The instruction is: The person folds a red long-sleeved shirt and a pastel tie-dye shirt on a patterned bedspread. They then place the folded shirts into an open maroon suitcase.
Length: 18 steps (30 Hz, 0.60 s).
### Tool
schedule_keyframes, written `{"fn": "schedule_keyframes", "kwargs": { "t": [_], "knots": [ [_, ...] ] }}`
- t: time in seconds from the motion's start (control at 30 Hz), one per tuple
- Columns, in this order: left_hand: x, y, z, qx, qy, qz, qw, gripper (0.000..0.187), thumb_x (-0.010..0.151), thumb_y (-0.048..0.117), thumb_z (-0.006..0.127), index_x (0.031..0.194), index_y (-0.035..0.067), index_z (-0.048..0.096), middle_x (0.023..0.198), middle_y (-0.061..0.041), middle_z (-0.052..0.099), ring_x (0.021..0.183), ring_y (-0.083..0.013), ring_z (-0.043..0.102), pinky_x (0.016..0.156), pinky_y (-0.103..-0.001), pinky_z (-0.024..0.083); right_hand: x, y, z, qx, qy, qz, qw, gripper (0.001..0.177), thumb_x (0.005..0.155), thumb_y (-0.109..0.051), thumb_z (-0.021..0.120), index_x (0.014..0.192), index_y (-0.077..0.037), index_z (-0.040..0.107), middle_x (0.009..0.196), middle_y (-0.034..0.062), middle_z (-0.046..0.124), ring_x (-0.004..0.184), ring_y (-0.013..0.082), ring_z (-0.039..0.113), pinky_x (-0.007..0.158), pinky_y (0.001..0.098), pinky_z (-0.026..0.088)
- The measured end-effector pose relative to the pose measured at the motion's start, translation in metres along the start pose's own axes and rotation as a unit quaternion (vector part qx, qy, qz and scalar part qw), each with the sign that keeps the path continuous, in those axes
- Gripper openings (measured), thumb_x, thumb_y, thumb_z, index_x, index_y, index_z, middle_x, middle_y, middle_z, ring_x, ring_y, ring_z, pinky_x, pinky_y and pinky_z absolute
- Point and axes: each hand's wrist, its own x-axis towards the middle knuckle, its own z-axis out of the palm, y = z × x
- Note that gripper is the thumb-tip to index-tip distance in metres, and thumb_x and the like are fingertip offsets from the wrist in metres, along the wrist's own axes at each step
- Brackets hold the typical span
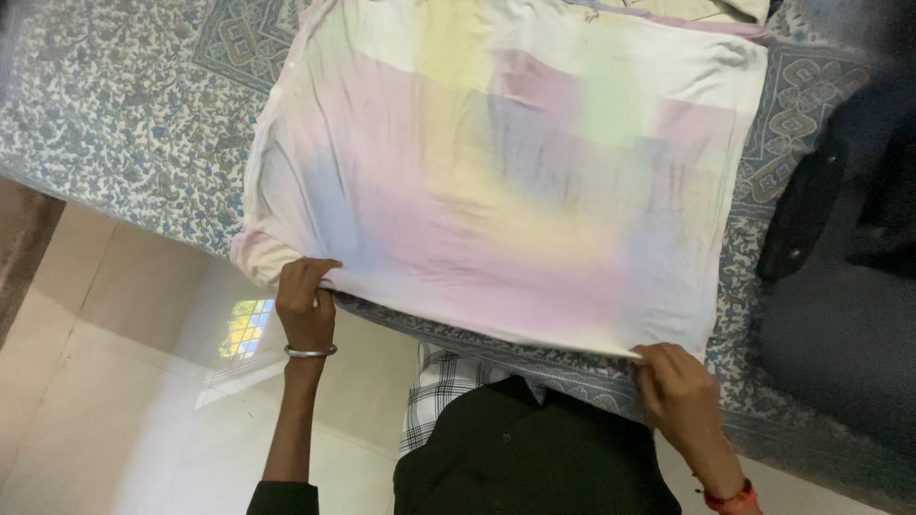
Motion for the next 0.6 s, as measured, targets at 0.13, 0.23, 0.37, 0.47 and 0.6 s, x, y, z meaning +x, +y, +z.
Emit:
{"fn": "schedule_keyframes", "kwargs": {
  "t": [0.13, 0.23, 0.37, 0.47, 0.6],
  "knots": [
    [0.051, -0.015, 0.015, 0.039, -0.036, 0.016, 0.998, 0.031, 0.084, -0.013, 0.052, 0.108, 0.001, 0.066, 0.089, -0.016, 0.061, 0.085, -0.0333, 0.060, 0.076, -0.046, 0.049, 0.052, 0.027, -0.030, 0.061, -0.153, 0.166, 0.972, 0.031, 0.108, -0.025, 0.046, 0.123, -0.012, 0.070, 0.076, 0.0112, 0.069, 0.049, 0.0194, 0.060, 0.041, 0.0295, 0.046],
    [0.108, -0.033, 0.046, 0.077, -0.123, 0.023, 0.989, 0.018, 0.094, 0.006, 0.059, 0.111, 0.004, 0.064, 0.086, -0.019, 0.066, 0.081, -0.0386, 0.065, 0.071, -0.050, 0.051, 0.106, 0.053, -0.049, 0.161, -0.122, 0.105, 0.974, 0.032, 0.099, -0.023, 0.055, 0.123, -0.005, 0.068, 0.086, 0.0118, 0.074, 0.059, 0.0137, 0.068, 0.050, 0.0297, 0.053],
    [0.152, -0.047, 0.097, 0.172, -0.276, -0.004, 0.946, 0.022, 0.099, 0.027, 0.059, 0.106, 0.007, 0.063, 0.081, -0.022, 0.070, 0.078, -0.0431, 0.068, 0.070, -0.056, 0.052, 0.136, 0.075, -0.059, 0.187, -0.140, 0.140, 0.962, 0.040, 0.092, -0.021, 0.070, 0.125, 0.001, 0.067, 0.087, 0.0151, 0.075, 0.065, 0.0176, 0.069, 0.057, 0.0332, 0.055],
    [0.149, -0.056, 0.107, 0.141, -0.259, -0.017, 0.956, 0.029, 0.098, 0.035, 0.061, 0.106, 0.008, 0.063, 0.083, -0.022, 0.072, 0.079, -0.0447, 0.068, 0.069, -0.056, 0.052, 0.127, 0.085, -0.049, 0.172, -0.073, 0.188, 0.964, 0.033, 0.095, -0.015, 0.069, 0.123, 0.004, 0.070, 0.080, 0.0191, 0.072, 0.065, 0.0203, 0.064, 0.058, 0.0347, 0.051],
    [0.149, -0.057, 0.102, 0.131, -0.270, -0.024, 0.954, 0.029, 0.101, 0.038, 0.061, 0.108, 0.010, 0.063, 0.082, -0.022, 0.072, 0.080, -0.0439, 0.069, 0.070, -0.056, 0.052, 0.120, 0.095, -0.033, 0.291, 0.087, 0.233, 0.924, 0.021, 0.107, -0.010, 0.066, 0.116, 0.008, 0.070, 0.088, 0.0198, 0.067, 0.073, 0.0142, 0.056, 0.061, 0.0324, 0.044]
  ]
}}
